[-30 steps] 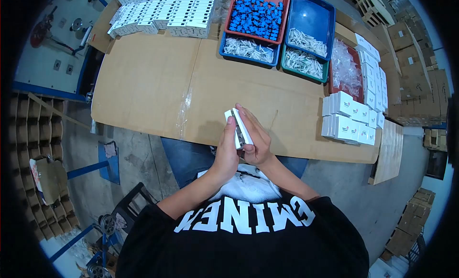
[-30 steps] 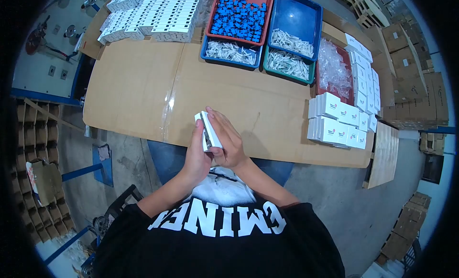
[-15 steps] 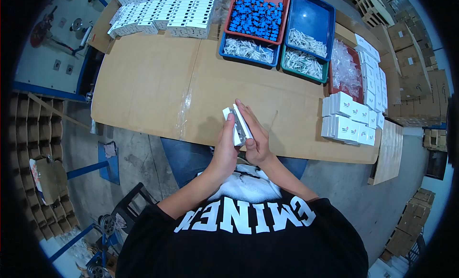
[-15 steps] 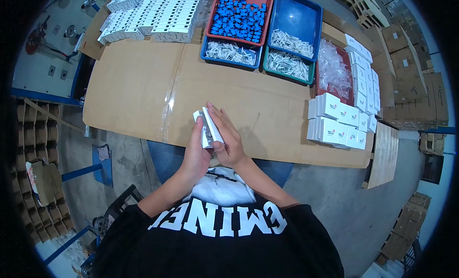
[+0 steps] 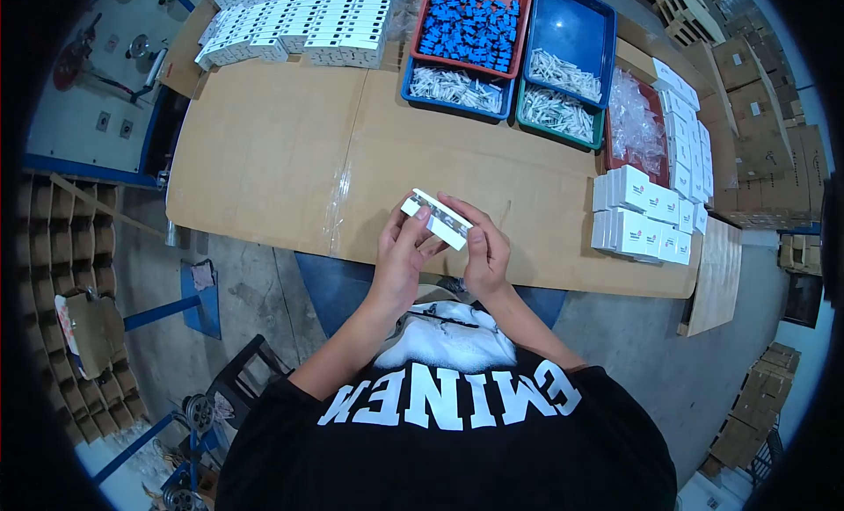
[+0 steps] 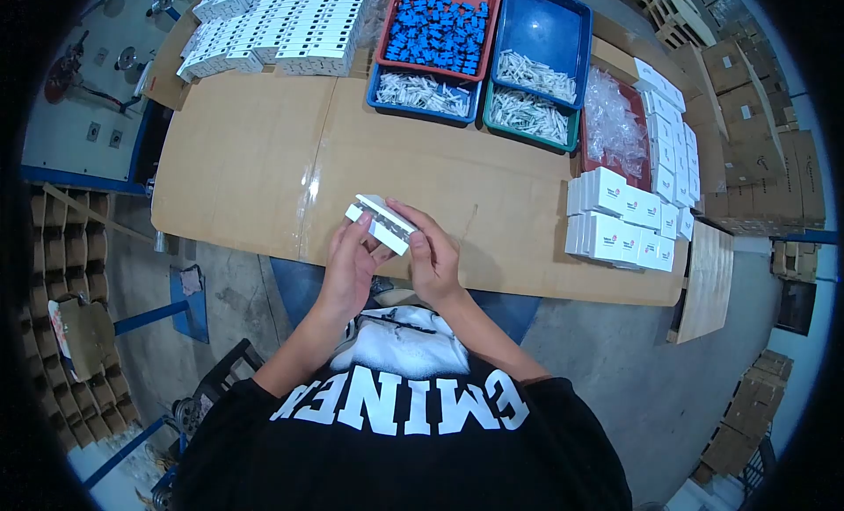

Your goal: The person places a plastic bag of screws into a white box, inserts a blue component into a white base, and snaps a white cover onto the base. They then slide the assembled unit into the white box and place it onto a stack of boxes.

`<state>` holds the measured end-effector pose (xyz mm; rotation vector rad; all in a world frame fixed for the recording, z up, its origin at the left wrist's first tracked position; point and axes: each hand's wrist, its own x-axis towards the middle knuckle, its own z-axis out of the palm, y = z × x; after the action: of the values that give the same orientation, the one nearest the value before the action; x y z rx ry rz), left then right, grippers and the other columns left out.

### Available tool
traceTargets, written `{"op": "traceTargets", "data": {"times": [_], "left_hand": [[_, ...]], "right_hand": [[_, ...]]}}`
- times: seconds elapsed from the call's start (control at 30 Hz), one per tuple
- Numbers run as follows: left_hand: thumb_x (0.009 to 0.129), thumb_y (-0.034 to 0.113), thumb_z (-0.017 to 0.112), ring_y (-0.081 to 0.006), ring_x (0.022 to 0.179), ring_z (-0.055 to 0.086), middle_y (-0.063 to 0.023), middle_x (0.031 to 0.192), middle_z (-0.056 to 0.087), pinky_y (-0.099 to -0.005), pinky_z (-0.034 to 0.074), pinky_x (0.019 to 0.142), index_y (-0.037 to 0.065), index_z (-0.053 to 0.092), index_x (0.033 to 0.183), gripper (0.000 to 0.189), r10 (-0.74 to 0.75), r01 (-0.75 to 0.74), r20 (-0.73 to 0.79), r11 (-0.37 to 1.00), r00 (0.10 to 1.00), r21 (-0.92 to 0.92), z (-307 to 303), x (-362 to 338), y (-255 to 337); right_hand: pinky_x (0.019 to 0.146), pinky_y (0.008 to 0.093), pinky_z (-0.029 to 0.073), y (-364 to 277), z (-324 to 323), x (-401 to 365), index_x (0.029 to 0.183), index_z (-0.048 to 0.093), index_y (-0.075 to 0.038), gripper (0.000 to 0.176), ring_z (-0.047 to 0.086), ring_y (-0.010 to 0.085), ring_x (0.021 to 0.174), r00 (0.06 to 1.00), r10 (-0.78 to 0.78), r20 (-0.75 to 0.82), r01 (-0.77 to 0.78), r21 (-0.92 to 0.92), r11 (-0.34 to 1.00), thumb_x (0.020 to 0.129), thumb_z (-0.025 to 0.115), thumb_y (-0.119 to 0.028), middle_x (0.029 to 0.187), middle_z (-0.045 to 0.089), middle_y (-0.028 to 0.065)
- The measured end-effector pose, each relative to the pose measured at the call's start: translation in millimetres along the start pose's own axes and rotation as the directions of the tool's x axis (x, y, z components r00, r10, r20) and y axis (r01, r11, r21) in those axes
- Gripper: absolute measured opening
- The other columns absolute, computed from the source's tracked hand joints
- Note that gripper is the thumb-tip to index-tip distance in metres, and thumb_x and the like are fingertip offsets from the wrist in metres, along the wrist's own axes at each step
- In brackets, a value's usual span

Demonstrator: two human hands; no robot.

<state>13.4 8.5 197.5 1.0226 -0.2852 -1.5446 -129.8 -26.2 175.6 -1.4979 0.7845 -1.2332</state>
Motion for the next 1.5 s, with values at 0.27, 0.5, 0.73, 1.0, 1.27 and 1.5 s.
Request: {"op": "traceTargets", "data": {"times": [0.27, 0.5, 0.73, 1.0, 1.27, 1.5], "left_hand": [[0.105, 0.04, 0.059, -0.0169, 0.119, 0.064, -0.0056, 0.126, 0.065, -0.0382, 0.05, 0.103, 0.008, 0.056, 0.136, 0.045, 0.008, -0.008, 0.02, 1.0, 1.0, 0.011, -6.2, 2.2, -3.5], [0.104, 0.039, 0.06, -0.0164, 0.117, 0.064, -0.0049, 0.125, 0.066, -0.0366, 0.05, 0.101, 0.008, 0.057, 0.136, 0.044, 0.004, -0.004, 0.029, 1.0, 1.0, 0.013, -6.8, 3.6, -5.1], [0.102, 0.03, 0.068, -0.0148, 0.117, 0.06, -0.0044, 0.124, 0.058, -0.0368, 0.052, 0.098, 0.006, 0.053, 0.14, 0.047, -0.011, 0.012, 0.019, 0.998, 1.0, -0.062, -8.2, 6.5, -5.0], [0.093, 0.013, 0.077, -0.023, 0.13, 0.055, -0.0097, 0.139, 0.053, -0.042, 0.049, 0.107, 0.002, 0.042, 0.152, 0.068, 0.186, -0.179, -0.038, 0.974, 0.982, 0.14, -11.4, 12.6, -7.6], [0.074, -0.002, 0.084, -0.0328, 0.142, 0.047, -0.0167, 0.151, 0.041, -0.0466, 0.047, 0.116, 0.004, 0.033, 0.157, 0.097, 0.451, -0.531, 0.288, 0.643, 0.845, 0.551, -14.4, 12.9, 0.7], [0.07, -0.003, 0.084, -0.0329, 0.143, 0.045, -0.0168, 0.153, 0.04, -0.047, 0.049, 0.114, 0.004, 0.034, 0.156, 0.1, 0.481, -0.587, 0.348, 0.558, 0.805, 0.587, -16.2, 12.1, -4.5]], "right_hand": [[0.102, 0.0379, 0.053, 2.0, 2.0, 2.2, 0.133, 0.062, 0.008, 0.046, 0.066, 0.0291, 0.121, 1.0, -0.026, -0.017, 0.027, 0.02, 0.999, 0.112, 0.044, -0.029, 0.135, 0.067, 0.0228], [0.104, 0.0393, 0.052, 6.8, -1.0, 1.0, 0.134, 0.062, 0.009, 0.048, 0.065, 0.0301, 0.124, 1.0, -0.01, -0.011, 0.01, 0.03, 0.999, 0.113, 0.043, -0.031, 0.136, 0.066, 0.0238], [0.106, 0.0407, 0.05, 11.2, -1.0, 0.6, 0.135, 0.062, 0.007, 0.051, 0.063, 0.0321, 0.127, 1.0, -0.019, -0.007, 0.019, 0.046, 0.999, 0.113, 0.042, -0.034, 0.138, 0.063, 0.0249], [0.112, 0.0414, 0.045, 13.2, -4.0, 3.9, 0.133, 0.063, 0.007, 0.039, 0.061, 0.0324, 0.131, 1.0, 0.004, 0.01, -0.004, -0.007, 1.0, 0.11, 0.048, -0.021, 0.138, 0.064, 0.0243], [0.112, 0.0389, 0.045, -12.5, 4.1, 12.7, 0.145, 0.055, 0.002, 0.054, 0.058, 0.0269, 0.132, 0.922, 0.375, 0.095, -0.382, 0.06, 0.922, 0.098, 0.071, -0.018, 0.145, 0.059, 0.0204], [0.111, 0.0368, 0.045, -9.3, 7.8, 10.3, 0.149, 0.052, 0.003, 0.059, 0.057, 0.0254, 0.134, 0.895, 0.435, 0.097, -0.438, 0.021, 0.899, 0.099, 0.073, -0.02, 0.149, 0.057, 0.0195]]}}
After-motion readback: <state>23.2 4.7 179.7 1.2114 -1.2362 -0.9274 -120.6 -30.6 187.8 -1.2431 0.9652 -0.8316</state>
